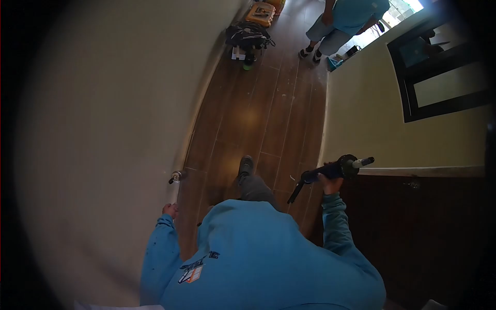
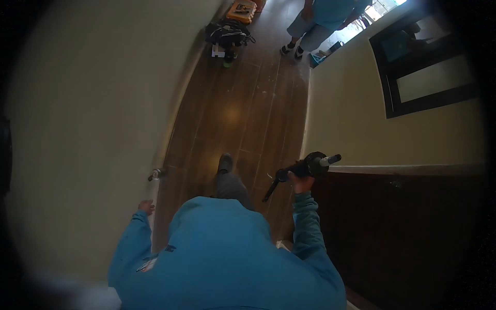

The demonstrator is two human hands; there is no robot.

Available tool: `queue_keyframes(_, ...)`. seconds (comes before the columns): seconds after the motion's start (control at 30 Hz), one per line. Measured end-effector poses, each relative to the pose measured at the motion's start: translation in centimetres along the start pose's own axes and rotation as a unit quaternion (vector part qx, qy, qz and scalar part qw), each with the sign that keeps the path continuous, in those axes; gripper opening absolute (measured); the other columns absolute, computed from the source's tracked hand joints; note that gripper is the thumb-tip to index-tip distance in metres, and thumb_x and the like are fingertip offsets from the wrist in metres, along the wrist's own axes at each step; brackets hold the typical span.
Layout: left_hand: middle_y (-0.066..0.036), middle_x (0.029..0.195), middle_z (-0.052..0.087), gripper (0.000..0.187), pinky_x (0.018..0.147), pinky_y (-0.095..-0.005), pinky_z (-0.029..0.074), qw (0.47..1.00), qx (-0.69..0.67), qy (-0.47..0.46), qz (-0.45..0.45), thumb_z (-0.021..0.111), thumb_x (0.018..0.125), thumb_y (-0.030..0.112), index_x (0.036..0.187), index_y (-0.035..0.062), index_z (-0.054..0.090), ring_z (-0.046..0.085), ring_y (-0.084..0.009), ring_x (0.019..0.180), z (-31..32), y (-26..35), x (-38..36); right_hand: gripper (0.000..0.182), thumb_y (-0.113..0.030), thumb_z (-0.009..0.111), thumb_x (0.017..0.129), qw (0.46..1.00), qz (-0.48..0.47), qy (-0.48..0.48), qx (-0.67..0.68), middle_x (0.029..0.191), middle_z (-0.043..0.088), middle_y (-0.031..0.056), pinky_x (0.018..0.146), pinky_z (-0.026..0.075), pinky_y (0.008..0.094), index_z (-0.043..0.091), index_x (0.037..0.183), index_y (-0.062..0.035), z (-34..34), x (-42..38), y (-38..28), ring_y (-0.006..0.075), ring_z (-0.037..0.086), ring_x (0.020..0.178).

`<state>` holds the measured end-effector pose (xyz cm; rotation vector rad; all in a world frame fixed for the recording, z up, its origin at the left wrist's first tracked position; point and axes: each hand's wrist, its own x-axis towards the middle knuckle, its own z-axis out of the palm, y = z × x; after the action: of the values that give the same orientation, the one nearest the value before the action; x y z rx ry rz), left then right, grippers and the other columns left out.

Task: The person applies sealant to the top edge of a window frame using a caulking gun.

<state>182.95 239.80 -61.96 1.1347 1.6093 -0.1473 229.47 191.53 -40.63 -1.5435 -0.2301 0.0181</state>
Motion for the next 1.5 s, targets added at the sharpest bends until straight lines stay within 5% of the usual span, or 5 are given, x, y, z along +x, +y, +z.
queue_keyframes(0.4,-0.007,0.074,0.058,0.027,0.053,-0.0341,0.046,0.904,0.309,-0.055,0.290,0.067,0.085,0.029,0.099,0.0063,0.061,0.056,-0.0165,0.062,21.9,2.3,7.7,0.058,0.006,0.074,0.061,0.997,0.017,0.080,0.001,0.109,0.058,0.0099,0.091,0.049,0.0373,0.053,0.114,-0.0019,-7.8,1.0,16.0,0.0213,0.057,0.103)
queue_keyframes(0.77,-0.011,0.081,0.067,0.050,0.061,-0.0316,0.051,0.834,0.407,-0.081,0.364,0.068,0.081,0.038,0.106,-0.0041,0.060,0.064,-0.0175,0.068,36.2,30.4,4.6,0.067,0.011,0.071,0.061,0.904,0.047,0.408,0.116,0.115,0.053,0.0130,0.092,0.047,0.0384,0.046,0.122,-0.0008,-18.4,-16.0,28.4,0.0257,0.055,0.104)
queue_keyframes(0.93,-0.020,0.110,0.063,0.059,0.092,-0.0384,0.046,0.776,0.473,-0.086,0.409,0.067,0.077,0.044,0.112,-0.0021,0.061,0.060,-0.0326,0.104,33.4,51.7,10.3,0.069,0.008,0.072,0.061,0.873,0.121,0.473,0.016,0.116,0.054,0.0151,0.095,0.046,0.0421,0.044,0.124,0.0015,-1.5,-17.3,17.1,0.0278,0.056,0.104)
queue_keyframes(1.3,-0.019,0.118,0.060,0.061,0.096,-0.0401,0.043,0.530,0.649,-0.201,0.508,0.067,0.076,0.047,0.118,0.0039,0.060,0.056,-0.0349,0.111,43.7,51.3,1.1,0.071,0.008,0.075,0.061,0.860,0.185,0.469,0.074,0.120,0.055,0.0153,0.093,0.049,0.0411,0.046,0.126,0.0026,6.0,-25.7,16.1,0.0274,0.057,0.105)
queue_keyframes(1.5,-0.003,0.079,0.062,0.029,0.059,-0.0257,0.045,0.589,0.533,-0.416,0.442,0.068,0.084,0.025,0.095,-0.0015,0.062,0.056,-0.0108,0.070,48.0,54.2,7.2,0.061,-0.022,0.082,0.058,0.856,0.316,0.399,-0.091,0.101,0.065,0.0132,0.080,0.052,0.0366,0.058,0.110,-0.0014,3.6,-25.9,13.5,0.0238,0.063,0.090)
